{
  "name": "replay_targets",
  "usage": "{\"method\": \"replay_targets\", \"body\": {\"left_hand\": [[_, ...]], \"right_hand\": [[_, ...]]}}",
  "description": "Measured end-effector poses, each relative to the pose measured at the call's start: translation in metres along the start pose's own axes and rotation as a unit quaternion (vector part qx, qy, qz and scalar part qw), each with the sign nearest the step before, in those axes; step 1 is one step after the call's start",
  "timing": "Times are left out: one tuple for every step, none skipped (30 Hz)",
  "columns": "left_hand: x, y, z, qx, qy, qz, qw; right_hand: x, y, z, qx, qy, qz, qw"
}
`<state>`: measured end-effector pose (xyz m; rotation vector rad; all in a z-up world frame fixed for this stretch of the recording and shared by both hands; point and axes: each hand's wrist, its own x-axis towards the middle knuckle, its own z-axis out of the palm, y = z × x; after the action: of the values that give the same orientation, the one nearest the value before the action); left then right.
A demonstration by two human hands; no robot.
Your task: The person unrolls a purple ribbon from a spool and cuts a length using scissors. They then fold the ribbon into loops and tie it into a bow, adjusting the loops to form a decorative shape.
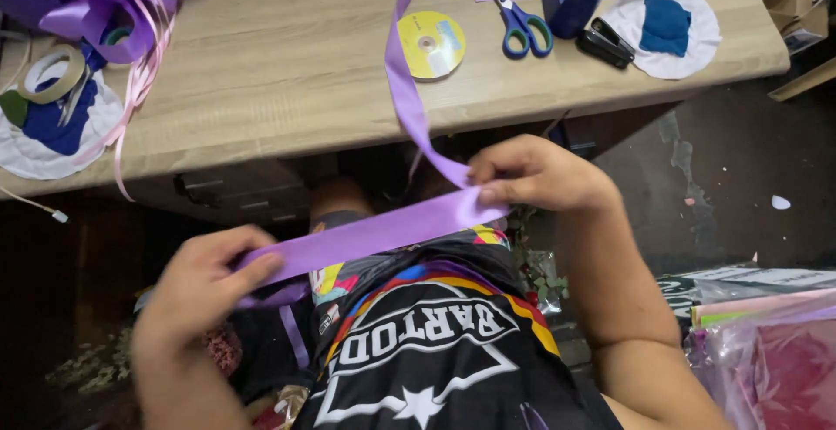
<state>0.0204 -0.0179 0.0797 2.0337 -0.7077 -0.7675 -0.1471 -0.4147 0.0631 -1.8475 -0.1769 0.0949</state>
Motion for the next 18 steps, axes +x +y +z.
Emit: {"method": "replay_targets", "body": {"left_hand": [[-0.010, 0.001, -0.005, -0.010, 0.015, -0.062, 0.998], [-0.006, -0.006, -0.006, -0.010, 0.015, -0.062, 0.998], [-0.002, -0.013, -0.007, 0.018, 0.010, -0.027, 0.999], [0.000, -0.020, -0.007, 0.045, 0.003, 0.006, 0.999], [0.008, -0.013, 0.006, 0.044, 0.002, 0.006, 0.999], [0.017, -0.006, 0.019, 0.041, -0.023, 0.038, 0.998], [0.026, 0.002, 0.032, 0.038, -0.048, 0.071, 0.996], [0.030, 0.016, 0.043, 0.039, -0.047, 0.074, 0.995], [0.035, 0.030, 0.055, 0.038, -0.075, 0.116, 0.990], [0.039, 0.043, 0.067, 0.037, -0.104, 0.157, 0.981], [0.042, 0.041, 0.069, 0.038, -0.104, 0.160, 0.981], [0.045, 0.040, 0.071, 0.032, -0.097, 0.152, 0.983], [0.048, 0.038, 0.074, 0.025, -0.091, 0.143, 0.985], [0.047, 0.038, 0.069, 0.025, -0.092, 0.143, 0.985], [0.046, 0.037, 0.066, 0.017, -0.086, 0.128, 0.988], [0.045, 0.036, 0.063, 0.008, -0.082, 0.113, 0.990], [0.045, 0.031, 0.057, 0.007, -0.084, 0.112, 0.990], [0.044, 0.025, 0.052, 0.016, -0.076, 0.096, 0.992]], "right_hand": [[-0.011, 0.003, -0.003, -0.014, 0.004, 0.048, 0.999], [-0.010, -0.008, 0.003, -0.014, 0.004, 0.048, 0.999], [-0.008, -0.019, 0.009, -0.080, -0.010, 0.050, 0.995], [-0.007, -0.030, 0.015, -0.146, -0.023, 0.053, 0.988], [-0.001, -0.033, 0.028, -0.146, -0.024, 0.055, 0.988], [0.007, -0.037, 0.040, -0.116, -0.028, -0.012, 0.993], [0.014, -0.042, 0.052, -0.086, -0.033, -0.078, 0.993], [0.021, -0.037, 0.064, -0.089, -0.031, -0.080, 0.992], [0.028, -0.033, 0.075, -0.075, -0.042, -0.081, 0.993], [0.035, -0.027, 0.087, -0.060, -0.052, -0.082, 0.994], [0.035, -0.024, 0.086, -0.062, -0.050, -0.083, 0.993], [0.036, -0.022, 0.085, -0.056, -0.041, -0.047, 0.996], [0.037, -0.018, 0.084, -0.050, -0.032, -0.011, 0.998], [0.033, -0.017, 0.081, -0.050, -0.031, -0.010, 0.998], [0.029, -0.016, 0.079, -0.053, -0.036, -0.001, 0.998], [0.023, -0.014, 0.077, -0.056, -0.040, 0.010, 0.998], [0.020, -0.010, 0.070, -0.055, -0.040, 0.012, 0.998], [0.015, -0.007, 0.063, -0.057, -0.034, 0.006, 0.998]]}}
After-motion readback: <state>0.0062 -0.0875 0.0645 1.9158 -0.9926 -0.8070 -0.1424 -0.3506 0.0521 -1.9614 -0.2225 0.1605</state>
